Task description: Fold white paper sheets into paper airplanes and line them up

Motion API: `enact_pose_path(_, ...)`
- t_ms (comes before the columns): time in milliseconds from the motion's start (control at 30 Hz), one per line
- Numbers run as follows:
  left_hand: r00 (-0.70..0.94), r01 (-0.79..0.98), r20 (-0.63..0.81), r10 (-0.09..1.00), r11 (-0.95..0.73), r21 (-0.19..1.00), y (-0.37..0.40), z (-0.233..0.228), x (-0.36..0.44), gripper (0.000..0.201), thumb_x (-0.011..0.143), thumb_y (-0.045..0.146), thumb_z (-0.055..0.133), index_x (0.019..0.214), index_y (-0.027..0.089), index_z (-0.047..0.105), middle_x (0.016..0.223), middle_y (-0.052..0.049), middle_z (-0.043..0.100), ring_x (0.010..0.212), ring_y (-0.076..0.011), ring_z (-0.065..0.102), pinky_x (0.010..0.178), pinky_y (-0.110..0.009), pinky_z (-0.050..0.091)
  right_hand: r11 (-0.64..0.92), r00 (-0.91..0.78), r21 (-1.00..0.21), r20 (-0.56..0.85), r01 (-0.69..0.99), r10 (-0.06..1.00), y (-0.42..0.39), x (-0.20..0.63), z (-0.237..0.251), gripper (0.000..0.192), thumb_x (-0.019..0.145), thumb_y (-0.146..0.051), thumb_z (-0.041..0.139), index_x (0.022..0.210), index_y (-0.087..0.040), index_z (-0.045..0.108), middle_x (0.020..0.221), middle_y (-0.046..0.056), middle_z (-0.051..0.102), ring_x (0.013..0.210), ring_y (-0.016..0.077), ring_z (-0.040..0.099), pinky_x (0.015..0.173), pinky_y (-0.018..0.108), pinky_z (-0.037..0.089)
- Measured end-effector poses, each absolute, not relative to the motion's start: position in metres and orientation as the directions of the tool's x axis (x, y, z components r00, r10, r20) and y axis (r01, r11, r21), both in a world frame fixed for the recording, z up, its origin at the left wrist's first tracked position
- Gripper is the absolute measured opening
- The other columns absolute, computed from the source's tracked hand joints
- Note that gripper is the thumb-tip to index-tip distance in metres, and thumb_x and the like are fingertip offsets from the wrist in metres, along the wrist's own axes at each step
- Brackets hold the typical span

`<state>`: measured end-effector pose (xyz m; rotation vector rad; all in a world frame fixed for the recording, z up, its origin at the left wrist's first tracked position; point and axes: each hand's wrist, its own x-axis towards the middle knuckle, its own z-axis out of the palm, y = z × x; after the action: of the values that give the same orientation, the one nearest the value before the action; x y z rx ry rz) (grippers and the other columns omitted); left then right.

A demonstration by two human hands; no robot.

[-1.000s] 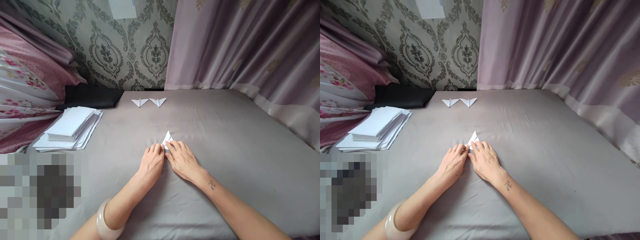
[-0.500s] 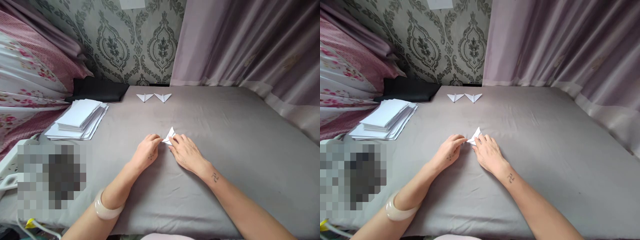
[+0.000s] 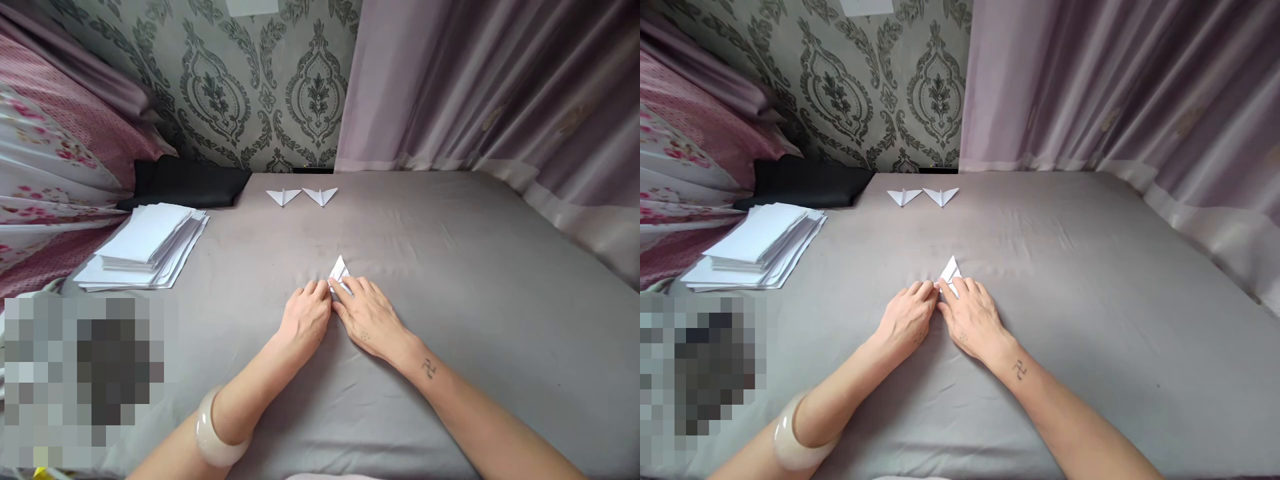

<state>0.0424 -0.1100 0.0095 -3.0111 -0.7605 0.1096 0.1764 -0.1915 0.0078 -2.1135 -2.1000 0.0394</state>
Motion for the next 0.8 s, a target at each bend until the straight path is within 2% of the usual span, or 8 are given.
enact_pose_path(133, 0.871, 0.485, -0.071, 0.486, -0.874, -0.030, -0.108, 0.009, 0.044, 0.032, 0.086, 0.008, 0.043, 0.114, 0.007, 0.058, 0.099, -0.012, 0.058, 0.090, -0.0233, 0.057, 0.073, -0.034, 0.050, -0.032, 0.045, -0.152, 0.079, 0.988, 0.996, -0.189, 0.176, 0.011, 0.044, 0.099, -0.035, 0.032, 0.138, -0.023, 0.048, 0.118, 0.011, 0.056, 0.100, 0.0240, 0.047, 0.089, 0.039, 0.040)
enact_pose_path(333, 0.863, 0.498, -0.067, 0.501, -0.865, -0.053, -0.108, 0.007, 0.045, 0.032, 0.084, 0.007, 0.045, 0.111, 0.011, 0.061, 0.099, -0.010, 0.061, 0.090, -0.0225, 0.058, 0.073, -0.032, 0.051, -0.060, 0.085, -0.227, 0.101, 0.972, 0.991, -0.187, 0.180, 0.010, 0.039, 0.099, -0.034, 0.032, 0.131, -0.029, 0.055, 0.116, 0.009, 0.056, 0.099, 0.0229, 0.048, 0.086, 0.037, 0.040)
enact_pose_path(500, 0.868, 0.490, -0.038, 0.494, -0.868, -0.082, -0.110, 0.007, 0.045, 0.028, 0.083, 0.006, 0.046, 0.103, 0.013, 0.064, 0.096, -0.009, 0.062, 0.087, -0.0217, 0.058, 0.069, -0.031, 0.049, -0.041, 0.071, -0.223, 0.129, 0.974, 0.989, -0.190, 0.178, 0.007, 0.040, 0.098, -0.033, 0.036, 0.133, -0.021, 0.053, 0.116, 0.010, 0.058, 0.097, 0.0234, 0.048, 0.087, 0.038, 0.039)
enact_pose_path(633, 0.862, 0.504, 0.058, 0.503, -0.864, -0.005, -0.105, 0.006, 0.045, 0.023, 0.086, 0.011, 0.044, 0.092, 0.015, 0.065, 0.090, -0.008, 0.062, 0.082, -0.0204, 0.058, 0.065, -0.030, 0.046, -0.065, 0.096, -0.218, 0.131, 0.974, 0.987, -0.186, 0.178, 0.010, 0.037, 0.098, -0.032, 0.035, 0.124, -0.022, 0.059, 0.110, 0.010, 0.059, 0.096, 0.0238, 0.049, 0.083, 0.038, 0.039)
enact_pose_path(800, 0.788, 0.581, 0.142, 0.599, -0.800, 0.152, -0.100, 0.007, 0.047, 0.025, 0.089, 0.022, 0.045, 0.077, 0.018, 0.066, 0.081, -0.004, 0.061, 0.074, -0.0167, 0.058, 0.056, -0.027, 0.037, -0.028, 0.076, -0.283, 0.160, 0.959, 0.984, -0.185, 0.189, 0.009, 0.034, 0.098, -0.031, 0.038, 0.122, -0.026, 0.061, 0.111, 0.007, 0.058, 0.096, 0.0212, 0.050, 0.085, 0.034, 0.039)
